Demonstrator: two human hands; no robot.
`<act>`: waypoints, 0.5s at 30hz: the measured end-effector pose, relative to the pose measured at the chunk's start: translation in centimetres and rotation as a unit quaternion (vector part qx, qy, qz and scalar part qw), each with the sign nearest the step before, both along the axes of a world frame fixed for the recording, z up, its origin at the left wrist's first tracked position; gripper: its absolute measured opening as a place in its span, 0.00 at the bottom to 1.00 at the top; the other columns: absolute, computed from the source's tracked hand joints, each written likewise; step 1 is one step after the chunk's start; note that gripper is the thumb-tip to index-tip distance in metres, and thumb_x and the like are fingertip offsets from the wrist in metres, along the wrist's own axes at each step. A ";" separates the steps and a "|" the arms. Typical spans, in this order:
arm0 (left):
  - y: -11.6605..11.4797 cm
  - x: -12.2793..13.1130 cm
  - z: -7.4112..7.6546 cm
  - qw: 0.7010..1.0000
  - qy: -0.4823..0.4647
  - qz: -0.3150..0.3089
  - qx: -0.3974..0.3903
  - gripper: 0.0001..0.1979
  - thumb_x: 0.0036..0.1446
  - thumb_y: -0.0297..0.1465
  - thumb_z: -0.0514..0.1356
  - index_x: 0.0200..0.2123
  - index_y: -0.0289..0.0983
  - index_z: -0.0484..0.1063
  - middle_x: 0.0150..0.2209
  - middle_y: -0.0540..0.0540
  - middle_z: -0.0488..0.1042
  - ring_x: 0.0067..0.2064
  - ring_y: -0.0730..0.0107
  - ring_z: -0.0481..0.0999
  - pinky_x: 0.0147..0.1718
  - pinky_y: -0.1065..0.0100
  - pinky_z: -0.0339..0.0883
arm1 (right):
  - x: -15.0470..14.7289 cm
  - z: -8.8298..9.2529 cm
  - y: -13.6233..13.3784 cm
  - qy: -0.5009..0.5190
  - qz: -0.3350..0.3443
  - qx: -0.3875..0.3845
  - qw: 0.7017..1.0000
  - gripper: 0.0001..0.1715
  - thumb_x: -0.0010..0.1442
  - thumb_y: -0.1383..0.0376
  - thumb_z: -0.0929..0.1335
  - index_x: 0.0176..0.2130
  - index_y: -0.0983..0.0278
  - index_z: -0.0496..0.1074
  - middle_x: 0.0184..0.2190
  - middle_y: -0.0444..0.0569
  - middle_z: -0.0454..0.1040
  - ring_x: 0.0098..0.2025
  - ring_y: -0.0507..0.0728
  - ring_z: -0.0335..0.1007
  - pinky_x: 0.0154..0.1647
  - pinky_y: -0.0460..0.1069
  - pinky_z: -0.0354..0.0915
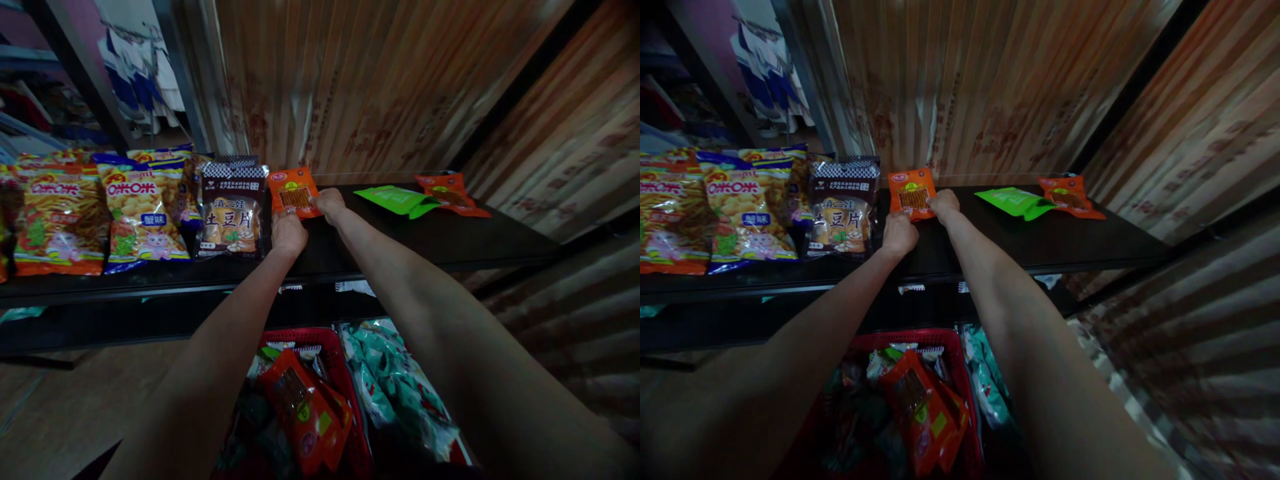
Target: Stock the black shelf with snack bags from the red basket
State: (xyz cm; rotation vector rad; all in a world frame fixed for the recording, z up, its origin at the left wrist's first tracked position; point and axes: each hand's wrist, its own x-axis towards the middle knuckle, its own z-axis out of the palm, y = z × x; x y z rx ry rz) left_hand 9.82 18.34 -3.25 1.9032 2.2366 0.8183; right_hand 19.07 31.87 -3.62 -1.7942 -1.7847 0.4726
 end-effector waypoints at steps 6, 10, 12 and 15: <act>0.2 0.0 -0.1 1.000 -0.003 0.002 0.013 0.22 0.54 0.22 0.51 0.51 0.23 0.70 0.54 0.32 0.71 0.62 0.54 0.61 0.62 0.62 0.52 | -0.5 0.3 0.1 0.033 -0.020 -0.025 0.999 0.10 0.53 0.62 0.69 0.36 0.62 0.77 0.36 0.47 0.79 0.38 0.54 0.74 0.38 0.45 0.66; 0.6 -0.1 -0.1 1.000 -0.003 0.007 0.011 0.22 0.54 0.22 0.50 0.51 0.24 0.70 0.54 0.32 0.71 0.62 0.57 0.62 0.63 0.61 0.51 | -1.1 0.1 -0.1 0.042 -0.033 -0.022 0.998 0.14 0.55 0.61 0.66 0.41 0.61 0.76 0.40 0.48 0.79 0.40 0.55 0.75 0.40 0.46 0.66; 0.7 -0.2 -0.1 1.000 -0.003 0.013 0.005 0.22 0.55 0.22 0.49 0.51 0.23 0.70 0.55 0.32 0.70 0.63 0.57 0.61 0.62 0.62 0.51 | -1.3 0.0 -0.1 0.046 -0.035 -0.022 0.998 0.15 0.56 0.61 0.66 0.42 0.60 0.76 0.42 0.47 0.78 0.42 0.55 0.75 0.41 0.46 0.66; 0.9 -0.2 -0.3 1.000 -0.006 0.013 0.002 0.23 0.55 0.22 0.50 0.53 0.21 0.68 0.56 0.30 0.68 0.64 0.57 0.59 0.63 0.61 0.50 | -1.7 0.0 -0.1 0.047 -0.040 -0.022 0.998 0.15 0.56 0.61 0.65 0.43 0.58 0.75 0.44 0.47 0.78 0.44 0.56 0.74 0.43 0.47 0.67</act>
